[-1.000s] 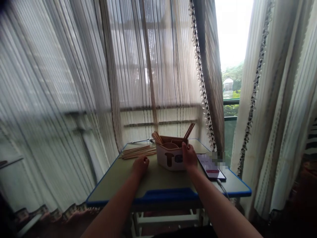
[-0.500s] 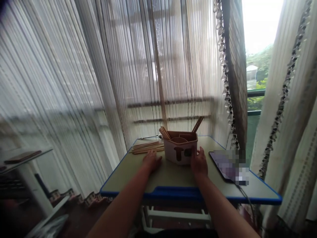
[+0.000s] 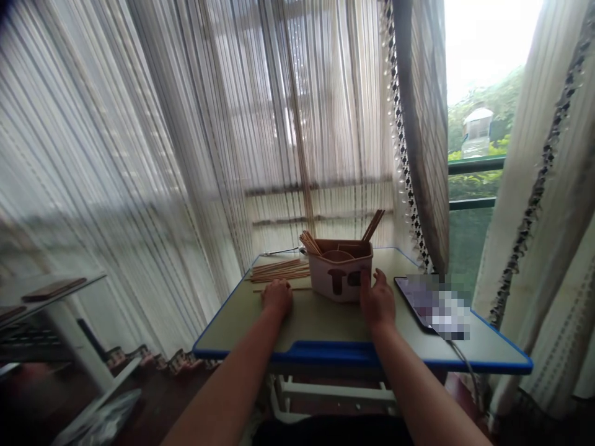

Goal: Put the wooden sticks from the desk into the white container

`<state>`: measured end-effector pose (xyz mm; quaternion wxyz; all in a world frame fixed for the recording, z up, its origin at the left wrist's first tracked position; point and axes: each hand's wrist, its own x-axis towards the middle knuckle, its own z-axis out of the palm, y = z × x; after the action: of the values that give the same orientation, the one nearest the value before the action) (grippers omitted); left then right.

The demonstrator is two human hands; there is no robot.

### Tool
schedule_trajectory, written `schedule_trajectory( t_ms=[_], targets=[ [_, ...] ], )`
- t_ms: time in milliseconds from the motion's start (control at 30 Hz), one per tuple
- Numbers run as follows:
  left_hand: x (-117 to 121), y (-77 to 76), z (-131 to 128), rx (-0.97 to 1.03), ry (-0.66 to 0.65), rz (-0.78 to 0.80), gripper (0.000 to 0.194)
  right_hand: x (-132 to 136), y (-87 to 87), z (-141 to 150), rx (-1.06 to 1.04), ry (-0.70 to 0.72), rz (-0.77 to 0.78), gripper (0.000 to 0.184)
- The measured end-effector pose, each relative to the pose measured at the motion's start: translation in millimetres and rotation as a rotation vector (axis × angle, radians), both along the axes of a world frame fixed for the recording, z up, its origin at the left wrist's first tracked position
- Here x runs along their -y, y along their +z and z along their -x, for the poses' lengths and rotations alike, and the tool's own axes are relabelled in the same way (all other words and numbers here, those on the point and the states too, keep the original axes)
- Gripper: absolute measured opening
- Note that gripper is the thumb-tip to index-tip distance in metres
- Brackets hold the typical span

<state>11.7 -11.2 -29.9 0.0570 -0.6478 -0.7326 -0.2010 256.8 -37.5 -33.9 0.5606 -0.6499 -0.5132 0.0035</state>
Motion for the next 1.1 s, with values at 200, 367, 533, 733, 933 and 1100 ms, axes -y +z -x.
schedule_trajectory(
  t_ms=[200,367,533,733,933,1100],
  targets=[
    [1,3.7,1,0.05,-0.025,-0.002,0.024,16,9.7,8,0.206,-0.086,-0.25,0.052],
    [0,8.1,-4,0.113,-0.067,-0.103,0.025,36,15.2,26,0.573,0.117,-0.41,0.03],
    [7,10.1,-12,0.137,-0.275,-0.235,0.026,37,12.0,35,0.675,0.304,-0.316,0.025],
    [26,18.9,-20,0.06,-0.513,-0.186,0.025,33,10.2,37,0.683,0.353,-0.058,0.041],
    [39,26.0,-28,-0.021,-0.58,-0.175,0.021,33,11.1,43,0.643,0.388,0.097,0.034],
    [46,29.3,-29,0.001,-0.527,-0.332,0.023,32,9.1,39,0.713,0.409,0.119,0.036]
  ],
)
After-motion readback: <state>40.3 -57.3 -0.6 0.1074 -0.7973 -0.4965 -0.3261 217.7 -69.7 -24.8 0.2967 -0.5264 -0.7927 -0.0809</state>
